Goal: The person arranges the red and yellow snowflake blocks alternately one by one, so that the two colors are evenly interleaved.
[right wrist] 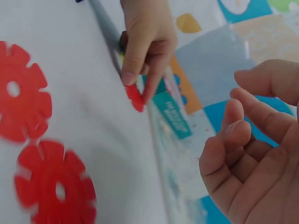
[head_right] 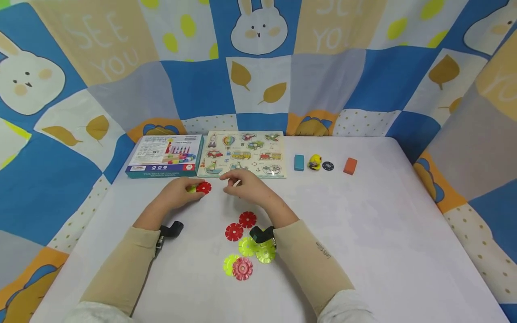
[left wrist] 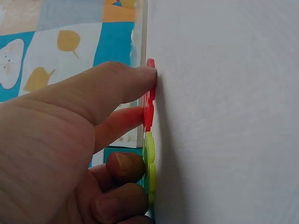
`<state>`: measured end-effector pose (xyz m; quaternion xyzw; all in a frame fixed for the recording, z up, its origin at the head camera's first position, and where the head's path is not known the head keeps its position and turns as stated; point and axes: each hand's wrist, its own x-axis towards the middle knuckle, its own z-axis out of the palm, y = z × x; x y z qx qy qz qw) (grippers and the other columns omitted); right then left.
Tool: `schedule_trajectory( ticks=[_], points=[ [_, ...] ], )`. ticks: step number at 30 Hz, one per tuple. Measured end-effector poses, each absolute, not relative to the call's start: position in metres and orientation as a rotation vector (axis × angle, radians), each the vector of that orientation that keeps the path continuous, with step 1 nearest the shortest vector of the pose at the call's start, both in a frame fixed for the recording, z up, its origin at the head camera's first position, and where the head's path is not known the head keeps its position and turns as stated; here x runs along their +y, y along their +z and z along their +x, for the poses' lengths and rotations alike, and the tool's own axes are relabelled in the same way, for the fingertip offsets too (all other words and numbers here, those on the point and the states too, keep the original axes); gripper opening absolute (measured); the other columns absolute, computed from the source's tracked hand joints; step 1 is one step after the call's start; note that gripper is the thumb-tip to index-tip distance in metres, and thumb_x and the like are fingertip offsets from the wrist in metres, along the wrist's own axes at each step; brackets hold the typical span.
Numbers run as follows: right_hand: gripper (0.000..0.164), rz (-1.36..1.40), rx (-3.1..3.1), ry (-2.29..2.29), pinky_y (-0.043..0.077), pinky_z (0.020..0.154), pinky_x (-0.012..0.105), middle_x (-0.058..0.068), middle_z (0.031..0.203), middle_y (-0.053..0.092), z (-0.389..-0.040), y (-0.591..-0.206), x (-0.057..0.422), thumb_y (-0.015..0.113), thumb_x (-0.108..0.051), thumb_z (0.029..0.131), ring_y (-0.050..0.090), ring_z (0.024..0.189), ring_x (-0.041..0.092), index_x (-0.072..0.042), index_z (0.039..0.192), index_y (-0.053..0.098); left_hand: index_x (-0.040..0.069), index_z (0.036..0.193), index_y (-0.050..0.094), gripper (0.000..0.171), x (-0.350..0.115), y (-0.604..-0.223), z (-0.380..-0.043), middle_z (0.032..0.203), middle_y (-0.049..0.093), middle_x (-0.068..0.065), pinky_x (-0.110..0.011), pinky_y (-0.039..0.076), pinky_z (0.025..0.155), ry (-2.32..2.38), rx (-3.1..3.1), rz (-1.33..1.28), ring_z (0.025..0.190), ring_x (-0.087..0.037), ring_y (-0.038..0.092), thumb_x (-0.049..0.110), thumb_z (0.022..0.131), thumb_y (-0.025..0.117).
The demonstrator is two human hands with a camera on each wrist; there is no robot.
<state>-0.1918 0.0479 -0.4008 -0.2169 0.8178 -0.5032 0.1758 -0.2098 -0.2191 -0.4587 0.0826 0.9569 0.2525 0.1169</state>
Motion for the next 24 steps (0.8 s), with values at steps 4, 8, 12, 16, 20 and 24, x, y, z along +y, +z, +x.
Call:
schedule_trajectory(
  ticks=[4,8,12,16,20,24],
  points=[
    [0.027,-0.639,2.322,-1.382,0.042,0.058,0.029,0.005,0.091,0.056,-0.171,-0.389,0.067,0.068,-0.022,0.087,0.050,0.068,0.021,-0.024,0.114,0.064,0.028,0.136,0.053,0.059,-0.221,-0.460,-0.210,0.132,0.051,-0.009,-0.055,0.036,0.096,0.718,2.804,0.231,0.117,-0.030,0.044,0.047,0.082,0.068],
    [0.028,-0.650,2.322,-1.351,0.042,0.058,0.028,0.003,0.089,0.056,-0.148,-0.387,0.090,0.069,-0.021,0.086,0.050,0.068,0.021,-0.025,0.114,0.064,0.027,0.135,0.054,0.059,-0.222,-0.462,-0.212,0.132,0.052,-0.009,-0.054,0.036,0.097,0.707,2.815,0.264,0.117,-0.030,0.045,0.048,0.082,0.068],
    [0.029,-0.639,2.334,-1.313,0.043,0.057,0.026,0.003,0.088,0.056,-0.126,-0.394,0.114,0.070,-0.024,0.086,0.050,0.069,0.021,-0.023,0.114,0.064,0.027,0.134,0.054,0.058,-0.221,-0.462,-0.213,0.131,0.052,-0.008,-0.054,0.036,0.097,0.723,2.820,0.279,0.116,-0.030,0.045,0.047,0.081,0.069],
    [0.034,-0.602,2.384,-1.230,0.043,0.055,0.025,0.003,0.088,0.055,-0.106,-0.406,0.131,0.073,-0.024,0.083,0.050,0.070,0.020,-0.018,0.115,0.065,0.028,0.134,0.054,0.059,-0.220,-0.460,-0.214,0.131,0.052,-0.009,-0.054,0.036,0.097,0.724,2.816,0.273,0.116,-0.030,0.045,0.047,0.081,0.069],
    [0.034,-0.567,2.438,-1.093,0.043,0.056,0.026,0.004,0.085,0.055,-0.088,-0.419,0.139,0.078,-0.024,0.078,0.050,0.072,0.019,-0.016,0.109,0.066,0.028,0.135,0.054,0.059,-0.220,-0.459,-0.213,0.132,0.052,-0.009,-0.055,0.036,0.097,0.726,2.810,0.264,0.118,-0.030,0.044,0.047,0.081,0.069],
    [0.039,-0.581,2.501,-0.927,0.043,0.059,0.027,0.001,0.078,0.054,-0.073,-0.432,0.140,0.083,-0.033,0.070,0.050,0.073,0.016,-0.019,0.102,0.065,0.028,0.135,0.054,0.059,-0.221,-0.459,-0.212,0.132,0.051,-0.010,-0.055,0.036,0.097,0.722,2.803,0.262,0.118,-0.031,0.044,0.047,0.082,0.069]
  ],
)
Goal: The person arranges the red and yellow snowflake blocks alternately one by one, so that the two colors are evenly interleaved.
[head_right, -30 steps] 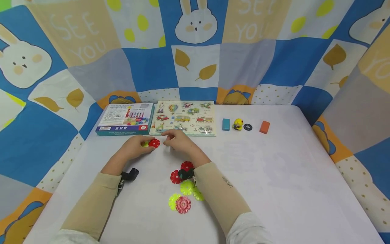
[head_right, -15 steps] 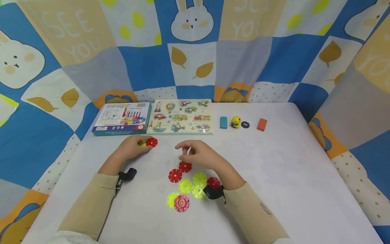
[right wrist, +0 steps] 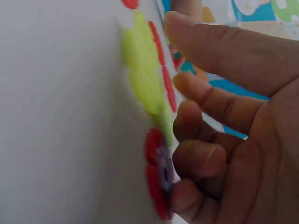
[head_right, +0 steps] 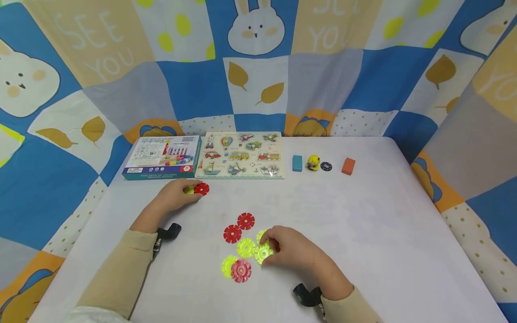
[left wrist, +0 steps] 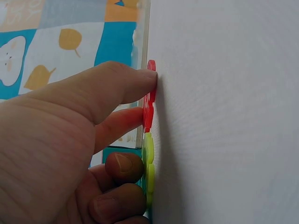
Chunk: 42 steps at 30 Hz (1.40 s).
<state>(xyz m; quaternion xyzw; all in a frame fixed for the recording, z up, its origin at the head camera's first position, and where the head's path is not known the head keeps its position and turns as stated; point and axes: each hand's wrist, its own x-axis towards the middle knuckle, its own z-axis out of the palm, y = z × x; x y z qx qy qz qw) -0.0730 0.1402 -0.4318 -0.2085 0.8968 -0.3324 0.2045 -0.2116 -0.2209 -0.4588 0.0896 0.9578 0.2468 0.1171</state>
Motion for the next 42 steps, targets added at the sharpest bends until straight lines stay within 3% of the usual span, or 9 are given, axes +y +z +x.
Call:
schedule_trajectory(
  ticks=[5,10,14,22,27,33,36,42],
  points=[
    [0.037,-0.570,2.644,-0.743,0.042,0.059,0.026,-0.007,0.077,0.051,-0.064,-0.440,0.136,0.084,-0.037,0.067,0.047,0.069,0.009,-0.021,0.094,0.063,0.028,0.135,0.054,0.058,-0.220,-0.459,-0.211,0.132,0.052,-0.008,-0.054,0.036,0.097,0.735,2.801,0.255,0.117,-0.030,0.045,0.046,0.082,0.069],
    [0.046,-0.531,2.676,-0.710,0.046,0.066,0.028,-0.010,0.087,0.053,-0.064,-0.439,0.131,0.084,-0.037,0.066,0.048,0.074,0.009,-0.017,0.102,0.063,0.029,0.136,0.053,0.058,-0.220,-0.460,-0.210,0.133,0.051,-0.008,-0.055,0.036,0.097,0.734,2.800,0.242,0.118,-0.031,0.044,0.046,0.082,0.069],
    [0.050,-0.499,2.682,-0.724,0.045,0.065,0.028,-0.010,0.085,0.053,-0.065,-0.439,0.130,0.086,-0.037,0.064,0.048,0.072,0.010,-0.017,0.102,0.062,0.029,0.135,0.054,0.058,-0.220,-0.462,-0.210,0.132,0.052,-0.008,-0.054,0.037,0.097,0.732,2.811,0.243,0.117,-0.030,0.045,0.046,0.082,0.069],
    [0.027,-0.464,2.654,-0.954,0.042,0.055,0.025,-0.011,0.067,0.053,-0.064,-0.428,0.135,0.079,-0.030,0.075,0.049,0.063,0.009,-0.024,0.079,0.053,0.029,0.134,0.054,0.057,-0.220,-0.462,-0.209,0.130,0.053,-0.008,-0.053,0.038,0.096,0.720,2.819,0.239,0.115,-0.029,0.046,0.046,0.082,0.069],
    [0.021,-0.499,2.611,-1.164,0.048,0.056,0.025,-0.010,0.081,0.061,-0.066,-0.405,0.143,0.075,-0.026,0.081,0.055,0.067,0.010,-0.028,0.099,0.062,0.029,0.134,0.054,0.057,-0.220,-0.460,-0.209,0.130,0.053,-0.007,-0.053,0.038,0.096,0.726,2.817,0.244,0.116,-0.028,0.046,0.046,0.082,0.069],
    [0.048,-0.481,2.581,-1.333,0.053,0.068,0.025,-0.005,0.116,0.061,-0.081,-0.374,0.148,0.071,-0.015,0.084,0.061,0.084,0.014,-0.029,0.128,0.058,0.030,0.134,0.054,0.057,-0.220,-0.460,-0.209,0.130,0.053,-0.006,-0.052,0.039,0.094,0.738,2.815,0.244,0.113,-0.028,0.047,0.046,0.082,0.069],
    [0.055,-0.433,2.600,-1.377,0.053,0.071,0.026,-0.004,0.114,0.061,-0.092,-0.363,0.145,0.072,-0.013,0.083,0.060,0.089,0.016,-0.026,0.133,0.055,0.030,0.135,0.053,0.058,-0.221,-0.461,-0.209,0.131,0.053,-0.006,-0.053,0.039,0.094,0.736,2.815,0.237,0.114,-0.028,0.046,0.046,0.082,0.069],
    [0.055,-0.380,2.667,-1.413,0.052,0.067,0.030,-0.002,0.092,0.064,-0.119,-0.355,0.127,0.073,-0.018,0.082,0.059,0.083,0.019,-0.021,0.134,0.055,0.030,0.135,0.053,0.058,-0.221,-0.462,-0.210,0.131,0.053,-0.006,-0.053,0.038,0.095,0.737,2.815,0.239,0.115,-0.028,0.046,0.046,0.082,0.069]
  ],
)
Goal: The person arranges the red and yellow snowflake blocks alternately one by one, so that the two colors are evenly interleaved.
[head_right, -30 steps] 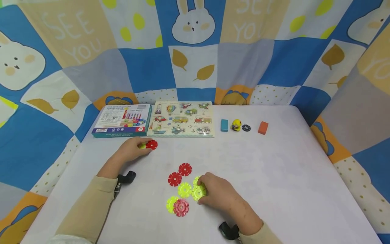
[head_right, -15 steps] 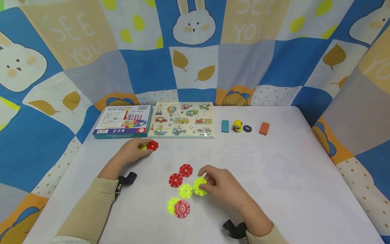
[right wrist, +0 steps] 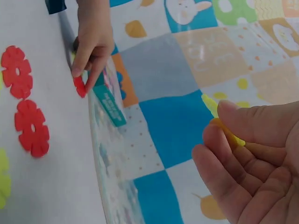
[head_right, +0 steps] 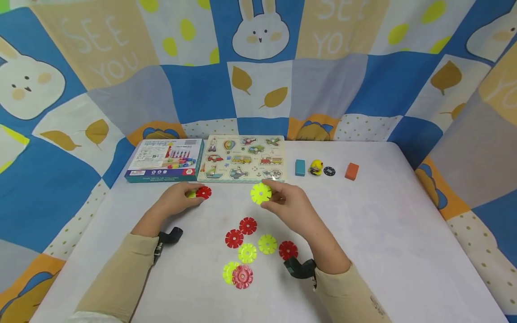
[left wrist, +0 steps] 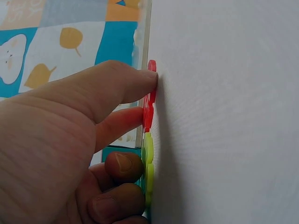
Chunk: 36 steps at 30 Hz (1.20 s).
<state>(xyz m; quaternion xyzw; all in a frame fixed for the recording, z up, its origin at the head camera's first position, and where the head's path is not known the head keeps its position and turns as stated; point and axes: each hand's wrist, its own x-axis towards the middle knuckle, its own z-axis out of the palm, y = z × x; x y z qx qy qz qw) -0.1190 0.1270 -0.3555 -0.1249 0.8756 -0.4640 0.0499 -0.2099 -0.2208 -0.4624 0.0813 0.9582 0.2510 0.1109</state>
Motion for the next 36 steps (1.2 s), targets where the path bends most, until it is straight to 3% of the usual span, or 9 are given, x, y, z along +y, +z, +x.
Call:
schedule_trajectory(
  ticks=[7,17,24,31,36],
  points=[
    [0.053,-0.291,2.543,-1.596,0.049,0.063,0.031,0.005,0.089,0.062,-0.153,-0.367,0.096,0.076,-0.024,0.079,0.060,0.079,0.021,-0.017,0.129,0.059,0.029,0.134,0.055,0.058,-0.220,-0.466,-0.211,0.130,0.054,-0.006,-0.052,0.038,0.096,0.732,2.824,0.253,0.115,-0.028,0.047,0.046,0.081,0.070],
    [0.054,-0.225,2.589,-1.455,0.047,0.061,0.028,-0.001,0.094,0.061,-0.187,-0.399,0.044,0.078,-0.024,0.078,0.054,0.081,0.020,-0.013,0.128,0.060,0.030,0.133,0.056,0.057,-0.215,-0.466,-0.210,0.128,0.055,-0.005,-0.051,0.040,0.094,0.714,2.843,0.241,0.113,-0.026,0.048,0.046,0.080,0.071],
    [0.051,-0.161,2.607,-1.240,0.043,0.061,0.028,0.002,0.087,0.057,-0.202,-0.426,0.020,0.076,-0.024,0.080,0.052,0.078,0.019,-0.010,0.127,0.061,0.030,0.133,0.055,0.057,-0.216,-0.465,-0.210,0.129,0.055,-0.004,-0.051,0.039,0.095,0.707,2.842,0.252,0.115,-0.026,0.048,0.045,0.081,0.070],
    [0.052,-0.284,2.676,-1.098,0.042,0.061,0.027,0.002,0.079,0.056,-0.213,-0.448,0.006,0.075,-0.029,0.081,0.051,0.072,0.017,-0.008,0.126,0.060,0.030,0.134,0.054,0.057,-0.218,-0.463,-0.211,0.128,0.055,-0.004,-0.051,0.039,0.095,0.707,2.844,0.270,0.114,-0.026,0.048,0.044,0.081,0.071],
    [0.043,-0.280,2.709,-1.087,0.040,0.058,0.028,0.003,0.075,0.054,-0.214,-0.456,0.005,0.076,-0.028,0.079,0.050,0.067,0.017,-0.011,0.117,0.063,0.029,0.135,0.054,0.058,-0.220,-0.461,-0.210,0.129,0.055,-0.005,-0.052,0.038,0.096,0.695,2.840,0.277,0.116,-0.028,0.048,0.044,0.082,0.070]
  ],
)
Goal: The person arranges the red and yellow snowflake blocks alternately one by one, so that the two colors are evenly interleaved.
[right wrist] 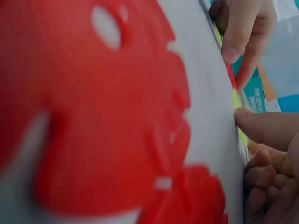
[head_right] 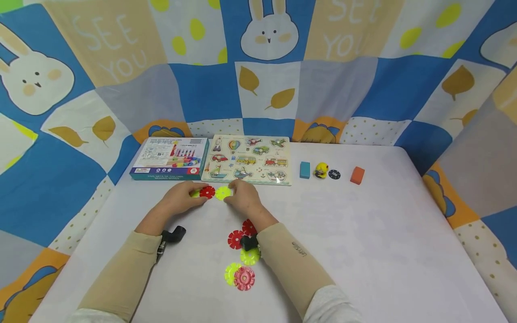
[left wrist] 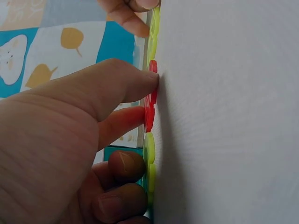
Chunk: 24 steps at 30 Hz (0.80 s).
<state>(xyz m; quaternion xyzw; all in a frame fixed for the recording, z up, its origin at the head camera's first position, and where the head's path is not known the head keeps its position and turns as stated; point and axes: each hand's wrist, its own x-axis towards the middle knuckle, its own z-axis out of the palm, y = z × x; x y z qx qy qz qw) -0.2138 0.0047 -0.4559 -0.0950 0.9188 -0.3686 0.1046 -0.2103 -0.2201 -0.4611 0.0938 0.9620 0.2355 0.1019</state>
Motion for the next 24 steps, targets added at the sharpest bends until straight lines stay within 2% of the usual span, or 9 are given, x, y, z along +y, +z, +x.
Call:
schedule_trajectory(
  ticks=[4,19,24],
  points=[
    [0.035,-0.279,2.710,-1.119,0.039,0.057,0.027,0.004,0.074,0.054,-0.214,-0.456,0.003,0.075,-0.025,0.080,0.049,0.066,0.017,-0.011,0.111,0.065,0.029,0.136,0.053,0.058,-0.220,-0.459,-0.210,0.129,0.055,-0.006,-0.053,0.038,0.096,0.652,2.848,0.265,0.116,-0.028,0.048,0.042,0.082,0.070],
    [0.035,-0.260,2.646,-1.171,0.039,0.056,0.027,0.004,0.074,0.054,-0.211,-0.456,0.010,0.073,-0.022,0.082,0.048,0.063,0.015,-0.013,0.115,0.063,0.022,0.132,0.058,0.056,-0.195,-0.447,-0.209,0.118,0.061,-0.003,-0.044,0.045,0.087,0.645,2.883,0.354,0.096,-0.021,0.052,0.038,0.080,0.072],
    [0.037,-0.277,2.599,-1.213,0.039,0.057,0.026,0.004,0.074,0.054,-0.214,-0.457,0.013,0.071,-0.019,0.084,0.047,0.062,0.014,-0.013,0.119,0.061,0.019,0.131,0.058,0.056,-0.179,-0.449,-0.216,0.097,0.062,0.000,-0.037,0.045,0.078,0.655,2.840,0.422,0.088,-0.020,0.050,0.040,0.080,0.072]
  ],
)
